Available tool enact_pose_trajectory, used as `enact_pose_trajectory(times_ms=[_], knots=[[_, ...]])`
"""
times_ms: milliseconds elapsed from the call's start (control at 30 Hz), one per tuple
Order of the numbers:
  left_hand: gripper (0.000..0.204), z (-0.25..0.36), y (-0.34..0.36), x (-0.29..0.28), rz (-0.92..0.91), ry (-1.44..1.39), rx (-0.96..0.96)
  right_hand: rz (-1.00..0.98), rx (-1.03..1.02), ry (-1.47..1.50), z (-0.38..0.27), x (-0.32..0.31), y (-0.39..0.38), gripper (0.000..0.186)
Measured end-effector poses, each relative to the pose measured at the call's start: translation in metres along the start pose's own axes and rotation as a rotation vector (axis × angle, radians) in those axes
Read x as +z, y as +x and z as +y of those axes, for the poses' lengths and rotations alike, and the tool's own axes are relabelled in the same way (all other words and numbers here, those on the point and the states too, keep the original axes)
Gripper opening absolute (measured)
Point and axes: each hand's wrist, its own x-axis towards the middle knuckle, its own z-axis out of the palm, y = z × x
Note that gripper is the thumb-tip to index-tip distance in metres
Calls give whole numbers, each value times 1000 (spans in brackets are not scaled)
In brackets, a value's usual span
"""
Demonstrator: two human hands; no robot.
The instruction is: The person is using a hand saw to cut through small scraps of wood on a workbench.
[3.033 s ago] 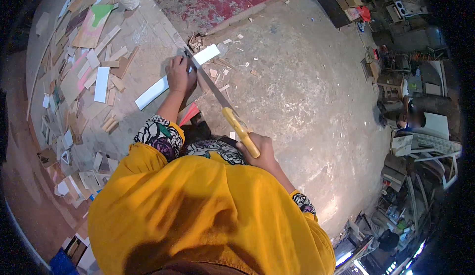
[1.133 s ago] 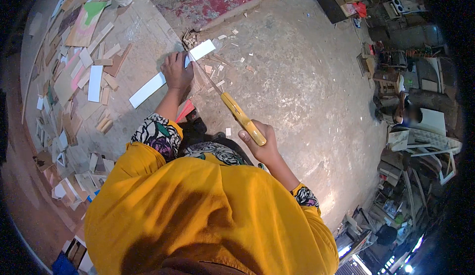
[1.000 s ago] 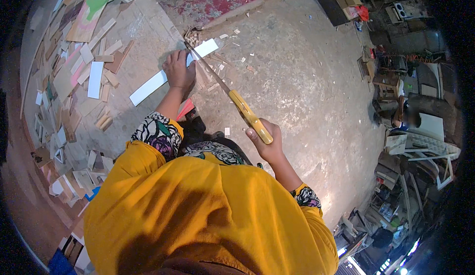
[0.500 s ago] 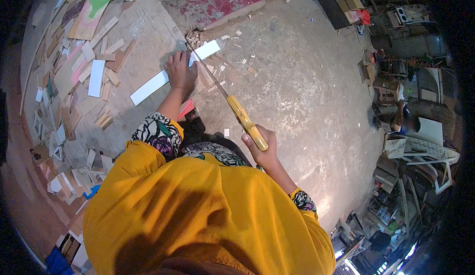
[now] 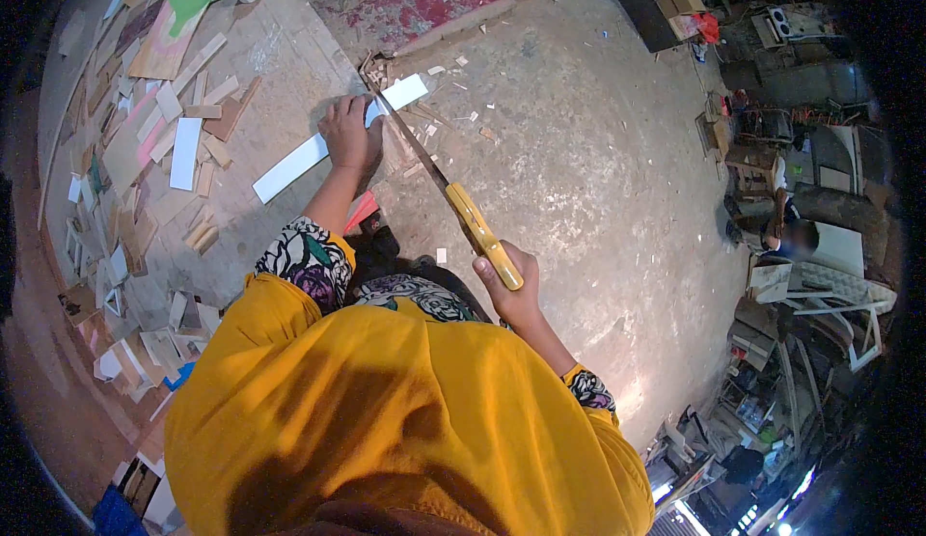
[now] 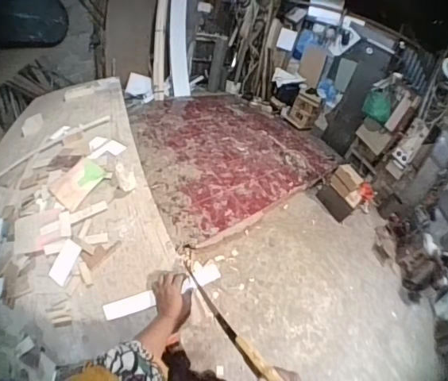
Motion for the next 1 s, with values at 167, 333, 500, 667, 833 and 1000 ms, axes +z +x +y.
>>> enact_pose_trajectory(times_ms=[167, 333, 500, 667, 833, 1000], knots=[[34, 0, 0, 1, -4, 27, 2, -21, -30, -2, -5, 1, -1, 32], [34, 1, 1, 1, -19, 13, -8, -82, -28, -94, -6, -4, 1, 24], [35, -1, 1, 4, 11, 12, 3, -130, -8, -152, -18, -4, 7, 21], [34, -1, 0, 2, -13, -13, 0, -35, -22, -96, -18, -2, 9, 27], [41, 1, 0, -2, -4, -24, -3, 13, 31, 12, -12, -3, 8, 32], [43, -2, 0, 1, -23, -13, -16, 16, 22, -7, -11, 1, 6, 32]])
